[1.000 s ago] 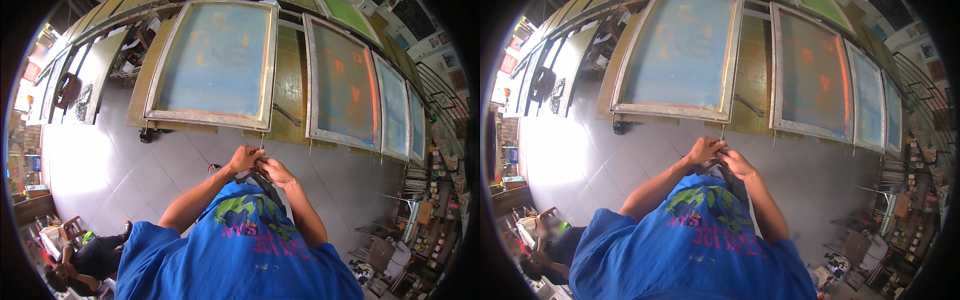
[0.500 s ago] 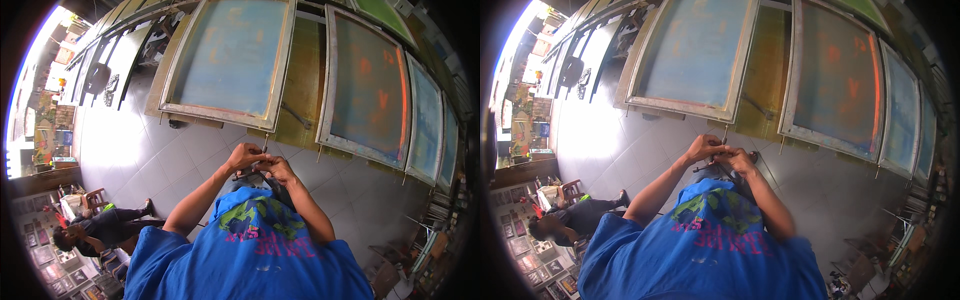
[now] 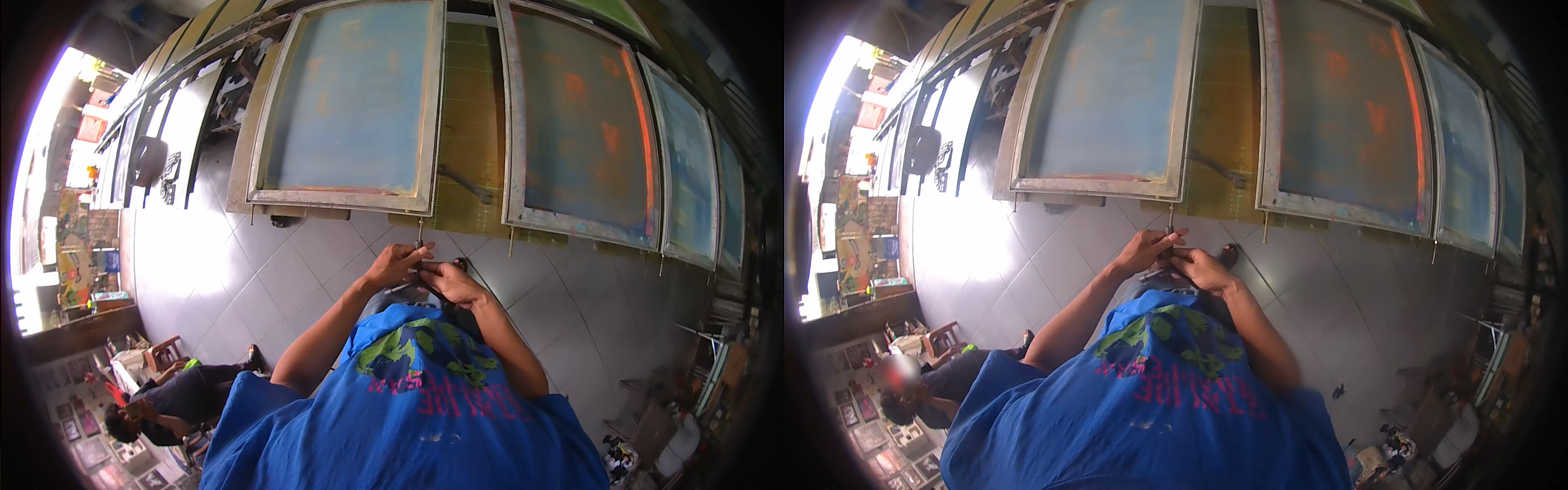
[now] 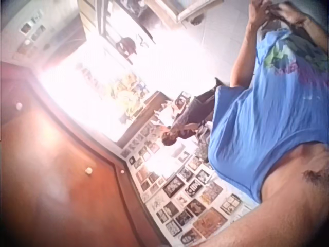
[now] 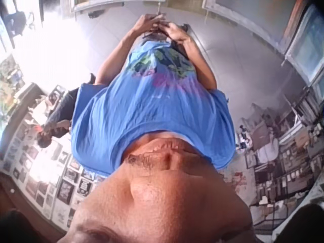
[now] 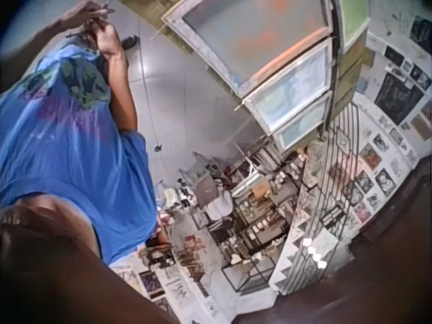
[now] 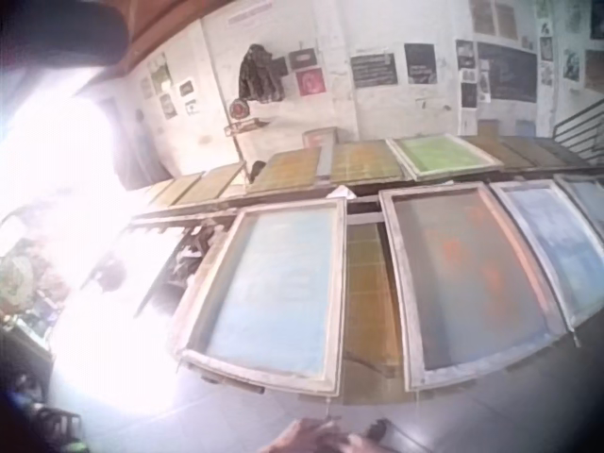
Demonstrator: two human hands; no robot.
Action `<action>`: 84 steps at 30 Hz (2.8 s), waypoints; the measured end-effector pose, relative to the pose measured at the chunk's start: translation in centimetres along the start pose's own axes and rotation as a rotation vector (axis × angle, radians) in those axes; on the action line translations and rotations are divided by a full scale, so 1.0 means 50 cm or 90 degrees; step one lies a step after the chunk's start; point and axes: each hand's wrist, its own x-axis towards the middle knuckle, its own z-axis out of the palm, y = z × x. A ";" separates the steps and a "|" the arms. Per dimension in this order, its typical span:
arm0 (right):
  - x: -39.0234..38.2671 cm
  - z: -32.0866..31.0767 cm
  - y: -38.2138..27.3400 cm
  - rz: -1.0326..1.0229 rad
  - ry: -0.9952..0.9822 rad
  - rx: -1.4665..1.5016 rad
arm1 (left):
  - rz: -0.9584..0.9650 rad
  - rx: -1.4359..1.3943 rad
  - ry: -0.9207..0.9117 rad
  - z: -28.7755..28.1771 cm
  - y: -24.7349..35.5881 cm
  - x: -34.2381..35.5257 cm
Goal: The person adjusts screen printing frames on a long table using a small wrench and by hand, tightening bolts to secure the positions of the frames.
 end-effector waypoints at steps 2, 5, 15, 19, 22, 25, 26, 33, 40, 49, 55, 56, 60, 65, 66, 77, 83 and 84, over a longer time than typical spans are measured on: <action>0.017 -0.031 0.022 -0.001 0.000 -0.047 | 0.039 -0.049 -0.052 -0.007 -0.007 0.005; -0.001 0.004 -0.044 0.007 -0.019 -0.021 | 0.072 -0.119 -0.073 -0.016 -0.033 0.010; 0.031 0.115 -0.034 0.008 0.297 -0.056 | 0.061 0.000 0.013 -0.035 -0.025 0.016; 0.016 0.119 -0.006 -0.040 0.214 -0.022 | 0.061 -0.037 -0.011 -0.040 -0.030 0.017; -0.001 0.127 -0.030 -0.026 0.152 -0.021 | 0.143 -0.026 0.023 -0.042 -0.063 0.028; -0.002 0.092 -0.033 0.022 0.184 -0.107 | 0.128 -0.113 -0.109 -0.054 -0.065 0.035; -0.002 0.089 -0.035 0.044 0.194 -0.147 | 0.138 -0.169 -0.144 -0.055 -0.070 0.036; 0.035 0.148 -0.013 0.000 0.379 -0.098 | 0.069 -0.170 -0.126 -0.069 -0.049 0.037; 0.030 0.144 0.003 -0.082 0.338 0.006 | 0.056 -0.072 -0.001 -0.049 -0.033 0.026; -0.005 0.098 -0.025 -0.022 0.241 -0.046 | 0.077 -0.028 0.001 -0.059 -0.032 0.036; 0.040 0.140 -0.042 0.001 0.334 -0.136 | 0.059 0.044 0.035 -0.049 -0.060 0.046; 0.036 0.147 -0.039 0.008 0.358 -0.115 | 0.033 0.031 0.039 -0.049 -0.054 0.040; 0.020 0.078 -0.003 -0.059 0.147 0.085 | -0.040 -0.012 0.055 -0.038 -0.022 0.017; -0.009 0.049 -0.027 -0.043 0.081 0.005 | -0.020 -0.014 0.042 -0.042 -0.012 0.002; -0.003 0.035 -0.019 -0.036 0.094 -0.008 | -0.017 -0.007 0.028 -0.045 -0.005 0.000; 0.021 0.074 -0.009 -0.060 0.073 0.135 | -0.006 0.027 0.099 -0.023 -0.012 -0.006; 0.000 0.041 -0.041 0.033 0.102 -0.049 | 0.013 0.010 0.017 -0.032 0.012 -0.014; 0.003 0.040 -0.037 0.015 0.119 -0.088 | 0.006 -0.014 -0.017 -0.034 0.022 -0.020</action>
